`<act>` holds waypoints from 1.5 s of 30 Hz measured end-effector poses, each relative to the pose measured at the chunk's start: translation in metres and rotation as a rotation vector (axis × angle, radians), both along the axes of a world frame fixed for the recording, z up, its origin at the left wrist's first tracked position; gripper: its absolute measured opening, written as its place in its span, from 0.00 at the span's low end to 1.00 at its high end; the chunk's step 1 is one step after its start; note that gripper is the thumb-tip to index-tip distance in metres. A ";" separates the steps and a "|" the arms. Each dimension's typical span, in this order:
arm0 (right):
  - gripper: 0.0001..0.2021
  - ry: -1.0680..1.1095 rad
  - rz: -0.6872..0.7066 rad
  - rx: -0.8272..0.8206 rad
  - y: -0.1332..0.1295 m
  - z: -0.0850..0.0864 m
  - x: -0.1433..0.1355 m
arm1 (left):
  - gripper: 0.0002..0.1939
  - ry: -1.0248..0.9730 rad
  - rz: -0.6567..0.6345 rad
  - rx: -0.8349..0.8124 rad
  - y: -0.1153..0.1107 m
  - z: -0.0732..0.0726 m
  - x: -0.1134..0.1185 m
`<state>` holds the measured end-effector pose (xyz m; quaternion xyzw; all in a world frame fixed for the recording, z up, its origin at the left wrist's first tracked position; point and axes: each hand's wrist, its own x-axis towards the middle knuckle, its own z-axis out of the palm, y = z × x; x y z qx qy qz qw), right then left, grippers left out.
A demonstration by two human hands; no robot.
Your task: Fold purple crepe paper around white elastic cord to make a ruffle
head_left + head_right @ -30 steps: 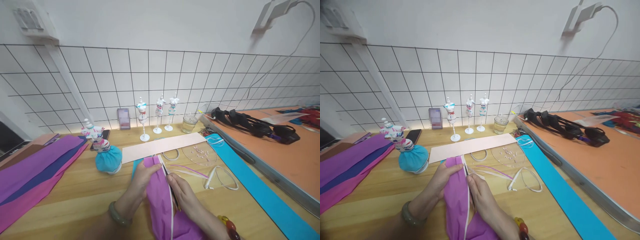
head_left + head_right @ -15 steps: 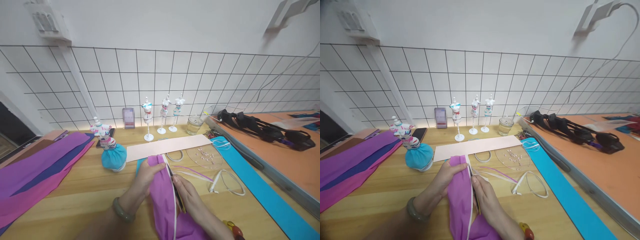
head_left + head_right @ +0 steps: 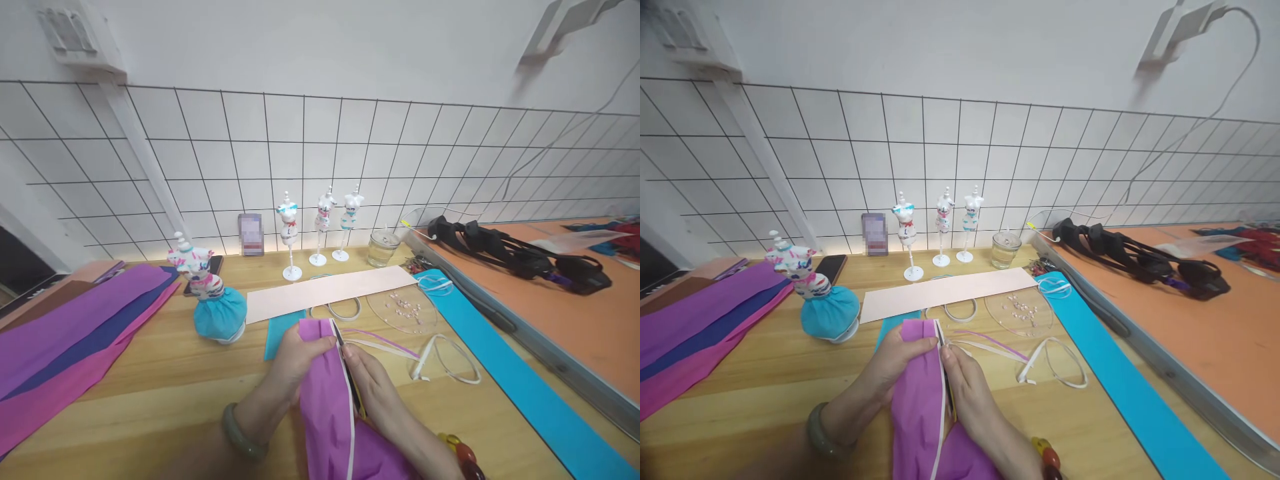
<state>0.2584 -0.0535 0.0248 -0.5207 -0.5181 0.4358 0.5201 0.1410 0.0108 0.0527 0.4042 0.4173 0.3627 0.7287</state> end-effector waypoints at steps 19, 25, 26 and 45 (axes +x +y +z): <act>0.18 0.059 -0.002 -0.012 0.000 -0.007 0.001 | 0.13 -0.021 -0.048 -0.044 -0.001 -0.001 0.000; 0.17 0.092 0.008 -0.035 -0.001 -0.010 0.002 | 0.13 -0.015 -0.059 -0.044 -0.002 0.001 -0.001; 0.17 0.096 0.009 -0.039 -0.001 -0.010 0.003 | 0.12 -0.018 -0.062 -0.047 -0.002 0.001 -0.001; 0.18 0.016 -0.024 -0.020 0.001 -0.008 0.003 | 0.11 -0.091 -0.124 -0.106 0.000 -0.003 -0.001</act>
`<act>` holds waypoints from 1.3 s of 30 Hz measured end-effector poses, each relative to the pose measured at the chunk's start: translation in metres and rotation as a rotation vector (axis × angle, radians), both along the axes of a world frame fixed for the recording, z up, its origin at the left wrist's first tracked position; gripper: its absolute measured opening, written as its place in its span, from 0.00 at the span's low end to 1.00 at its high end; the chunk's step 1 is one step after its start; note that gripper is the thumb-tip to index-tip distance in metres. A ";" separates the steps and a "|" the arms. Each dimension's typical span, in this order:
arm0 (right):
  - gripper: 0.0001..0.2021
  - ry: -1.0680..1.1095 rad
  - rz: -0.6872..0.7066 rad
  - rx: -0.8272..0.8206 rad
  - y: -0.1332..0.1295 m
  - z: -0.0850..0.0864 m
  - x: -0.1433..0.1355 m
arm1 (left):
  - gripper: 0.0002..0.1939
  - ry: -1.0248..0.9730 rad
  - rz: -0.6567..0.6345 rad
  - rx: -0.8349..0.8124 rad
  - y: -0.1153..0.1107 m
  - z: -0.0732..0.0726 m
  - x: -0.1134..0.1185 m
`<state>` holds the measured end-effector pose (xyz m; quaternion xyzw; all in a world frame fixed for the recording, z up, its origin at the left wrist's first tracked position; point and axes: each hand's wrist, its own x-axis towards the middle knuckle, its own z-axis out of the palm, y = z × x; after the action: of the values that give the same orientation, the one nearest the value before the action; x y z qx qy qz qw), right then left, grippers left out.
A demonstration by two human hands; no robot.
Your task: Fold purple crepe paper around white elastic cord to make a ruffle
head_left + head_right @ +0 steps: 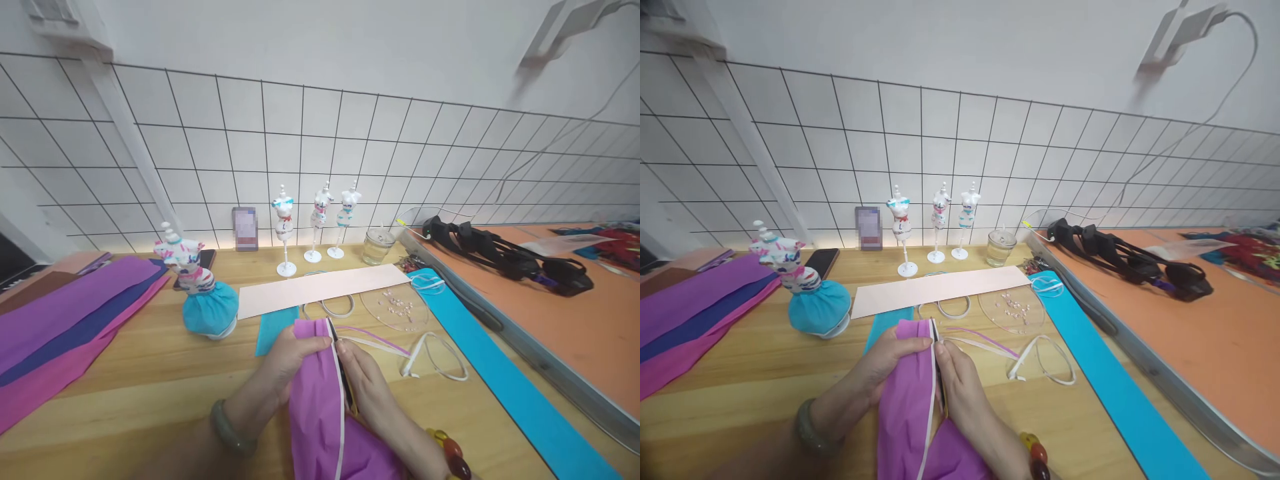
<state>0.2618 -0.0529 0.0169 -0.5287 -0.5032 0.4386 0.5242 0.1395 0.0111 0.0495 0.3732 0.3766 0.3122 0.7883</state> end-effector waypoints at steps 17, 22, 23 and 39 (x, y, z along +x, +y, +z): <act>0.17 -0.862 -0.024 -0.127 0.011 0.007 0.033 | 0.16 -0.064 0.035 0.061 0.002 0.018 -0.009; 0.18 -0.945 -0.131 -0.102 0.008 0.027 0.037 | 0.16 -0.104 0.043 0.181 -0.004 0.037 -0.017; 0.20 -0.935 -0.147 -0.087 0.006 0.037 0.037 | 0.16 -0.099 0.035 0.203 -0.005 0.042 -0.018; 0.15 -0.447 0.006 0.337 -0.015 0.239 0.004 | 0.16 -0.283 -0.358 0.464 -0.055 0.128 -0.035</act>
<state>0.2661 -0.0676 0.2559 -0.5162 -0.6739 0.2227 0.4793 0.1043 -0.0435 0.1776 0.5562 0.1104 0.2949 0.7691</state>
